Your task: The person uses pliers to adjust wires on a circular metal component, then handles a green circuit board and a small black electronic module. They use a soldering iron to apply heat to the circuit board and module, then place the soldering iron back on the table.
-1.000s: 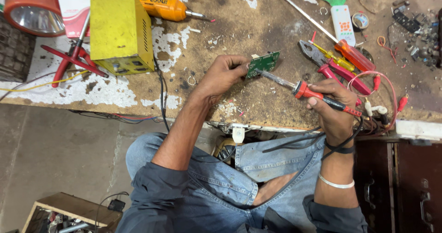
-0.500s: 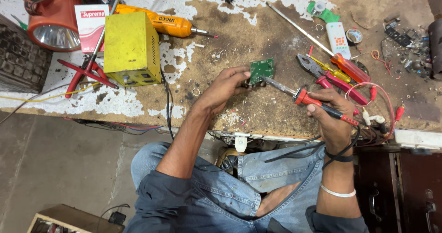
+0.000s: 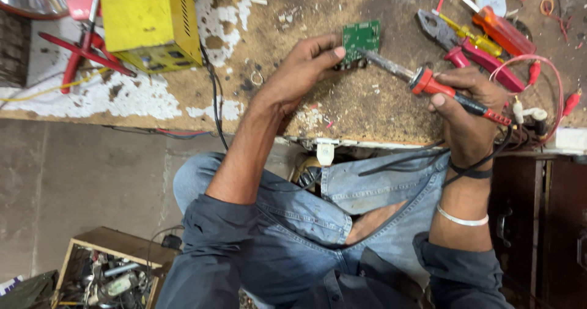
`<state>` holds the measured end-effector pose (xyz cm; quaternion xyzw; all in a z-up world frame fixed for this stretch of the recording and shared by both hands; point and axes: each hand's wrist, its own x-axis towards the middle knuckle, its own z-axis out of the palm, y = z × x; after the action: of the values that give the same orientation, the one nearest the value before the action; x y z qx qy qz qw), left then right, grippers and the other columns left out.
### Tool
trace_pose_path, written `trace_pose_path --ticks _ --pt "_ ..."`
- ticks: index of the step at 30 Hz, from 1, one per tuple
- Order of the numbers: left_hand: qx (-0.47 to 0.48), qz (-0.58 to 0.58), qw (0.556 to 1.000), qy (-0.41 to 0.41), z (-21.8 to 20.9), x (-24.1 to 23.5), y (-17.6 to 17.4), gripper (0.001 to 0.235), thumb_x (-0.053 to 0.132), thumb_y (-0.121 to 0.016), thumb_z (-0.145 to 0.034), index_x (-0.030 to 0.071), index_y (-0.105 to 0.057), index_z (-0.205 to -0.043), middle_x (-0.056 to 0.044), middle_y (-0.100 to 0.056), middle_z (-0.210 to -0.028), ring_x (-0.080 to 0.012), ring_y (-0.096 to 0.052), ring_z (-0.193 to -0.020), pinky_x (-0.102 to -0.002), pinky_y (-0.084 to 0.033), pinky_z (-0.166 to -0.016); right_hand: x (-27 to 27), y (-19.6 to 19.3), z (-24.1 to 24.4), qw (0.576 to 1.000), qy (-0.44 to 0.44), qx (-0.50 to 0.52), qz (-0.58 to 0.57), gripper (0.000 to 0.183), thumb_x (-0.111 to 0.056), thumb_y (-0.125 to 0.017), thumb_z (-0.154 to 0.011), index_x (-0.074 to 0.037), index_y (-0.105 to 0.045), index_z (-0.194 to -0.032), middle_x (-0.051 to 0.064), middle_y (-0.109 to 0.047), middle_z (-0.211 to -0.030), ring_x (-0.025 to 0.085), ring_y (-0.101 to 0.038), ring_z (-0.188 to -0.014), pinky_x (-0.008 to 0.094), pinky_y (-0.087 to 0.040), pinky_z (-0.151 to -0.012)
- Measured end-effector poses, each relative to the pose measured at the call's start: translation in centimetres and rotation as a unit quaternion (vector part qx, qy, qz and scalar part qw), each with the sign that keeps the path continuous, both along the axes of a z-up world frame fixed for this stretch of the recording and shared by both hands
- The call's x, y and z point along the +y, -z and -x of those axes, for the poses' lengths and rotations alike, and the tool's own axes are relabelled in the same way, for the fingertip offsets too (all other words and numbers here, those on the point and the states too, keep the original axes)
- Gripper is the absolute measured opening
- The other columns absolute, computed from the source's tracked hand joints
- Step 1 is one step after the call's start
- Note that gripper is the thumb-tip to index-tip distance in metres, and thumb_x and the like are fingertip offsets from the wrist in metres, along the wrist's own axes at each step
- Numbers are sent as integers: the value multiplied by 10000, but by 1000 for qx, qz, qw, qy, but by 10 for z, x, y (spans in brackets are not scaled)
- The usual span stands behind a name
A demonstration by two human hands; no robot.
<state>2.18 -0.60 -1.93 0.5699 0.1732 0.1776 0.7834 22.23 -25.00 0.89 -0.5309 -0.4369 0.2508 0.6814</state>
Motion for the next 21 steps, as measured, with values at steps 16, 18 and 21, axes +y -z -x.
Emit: trace_pose_path --ticks 16,18,21 --pt "17 -101 995 15 5 -4 -18 333 216 -599 -1027 23 -663 -1290 -58 -729 -1101 -129 -648 -1006 -323 -540 -939 -1 0 -3 1000 -16 3 -1 230 -3 -793 -974 75 -671 -1153 162 -659 -1133 164 -687 -860 243 -574 -813" --pt "26 -104 994 15 4 -4 -17 328 215 -601 -1025 23 -667 -1283 -56 -724 -1087 -129 -641 -996 -316 -537 -927 -2 1 -3 1000 -11 6 1 222 5 -784 -971 72 -674 -1152 158 -659 -1127 164 -688 -865 242 -574 -817" --pt "25 -107 994 19 5 -5 -18 310 204 -606 -1038 4 -686 -1261 -53 -705 -1063 -134 -613 -975 -309 -522 -907 -3 2 -2 1000 -15 5 -3 254 20 -776 -953 57 -677 -1184 149 -661 -1126 164 -686 -891 240 -572 -825"
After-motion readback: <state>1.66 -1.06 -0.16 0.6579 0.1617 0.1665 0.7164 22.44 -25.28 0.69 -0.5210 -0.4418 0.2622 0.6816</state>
